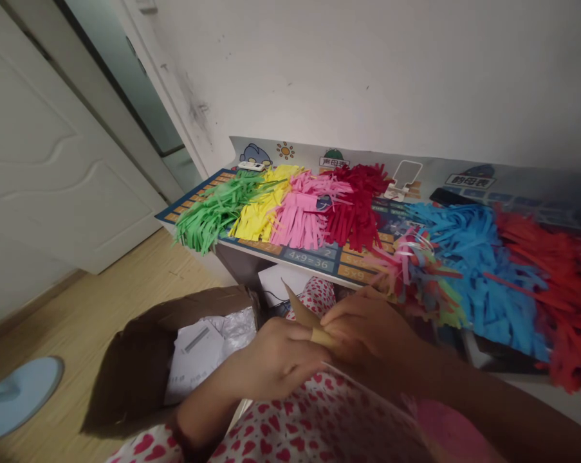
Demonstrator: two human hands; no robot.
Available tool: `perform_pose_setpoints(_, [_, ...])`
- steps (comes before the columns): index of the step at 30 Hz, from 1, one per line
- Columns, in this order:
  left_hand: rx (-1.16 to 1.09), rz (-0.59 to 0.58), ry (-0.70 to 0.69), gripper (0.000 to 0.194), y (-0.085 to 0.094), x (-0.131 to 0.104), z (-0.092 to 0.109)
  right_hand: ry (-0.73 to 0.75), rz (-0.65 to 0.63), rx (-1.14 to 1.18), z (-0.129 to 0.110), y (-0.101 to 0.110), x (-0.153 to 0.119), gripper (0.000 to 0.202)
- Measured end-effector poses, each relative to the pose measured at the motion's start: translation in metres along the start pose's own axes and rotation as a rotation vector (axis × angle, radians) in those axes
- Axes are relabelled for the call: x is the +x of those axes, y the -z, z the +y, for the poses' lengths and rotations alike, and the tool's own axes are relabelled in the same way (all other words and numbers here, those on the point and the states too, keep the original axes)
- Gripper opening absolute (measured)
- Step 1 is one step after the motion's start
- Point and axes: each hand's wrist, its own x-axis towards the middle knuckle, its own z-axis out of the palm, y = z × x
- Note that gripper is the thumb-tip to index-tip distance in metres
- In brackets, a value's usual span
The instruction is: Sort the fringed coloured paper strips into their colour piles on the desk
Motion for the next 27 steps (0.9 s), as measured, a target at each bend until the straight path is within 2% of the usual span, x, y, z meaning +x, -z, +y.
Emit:
perform_pose_setpoints(3, [-0.006,0.012,0.043,0.019,0.002,0.001,0.001,0.003,0.112,0.109,0.005,-0.001,-0.004,0.031])
perform_pose_setpoints(5, [-0.014,0.030,0.051,0.017,0.004,0.002,0.003,0.014,0.140,0.110,0.006,-0.004,-0.006,0.025])
perform_pose_setpoints(9, [0.052,0.038,0.020,0.016,0.006,0.003,0.005,0.021,0.051,-0.005,0.004,-0.009,-0.006,0.025])
perform_pose_setpoints(15, [0.145,0.059,0.008,0.014,0.002,0.000,0.005,-0.021,0.030,-0.076,-0.004,-0.009,-0.003,0.020])
perform_pose_setpoints(17, [0.162,0.091,-0.003,0.013,0.001,0.000,0.005,-0.038,0.070,-0.047,-0.005,-0.008,-0.002,0.021])
perform_pose_setpoints(23, [0.241,0.105,-0.105,0.017,0.002,0.003,0.007,-0.077,0.314,0.232,-0.011,0.000,-0.004,0.016])
perform_pose_setpoints(27, [0.270,0.104,-0.134,0.021,0.003,0.004,0.008,-0.122,0.307,0.316,-0.013,0.001,-0.005,0.014])
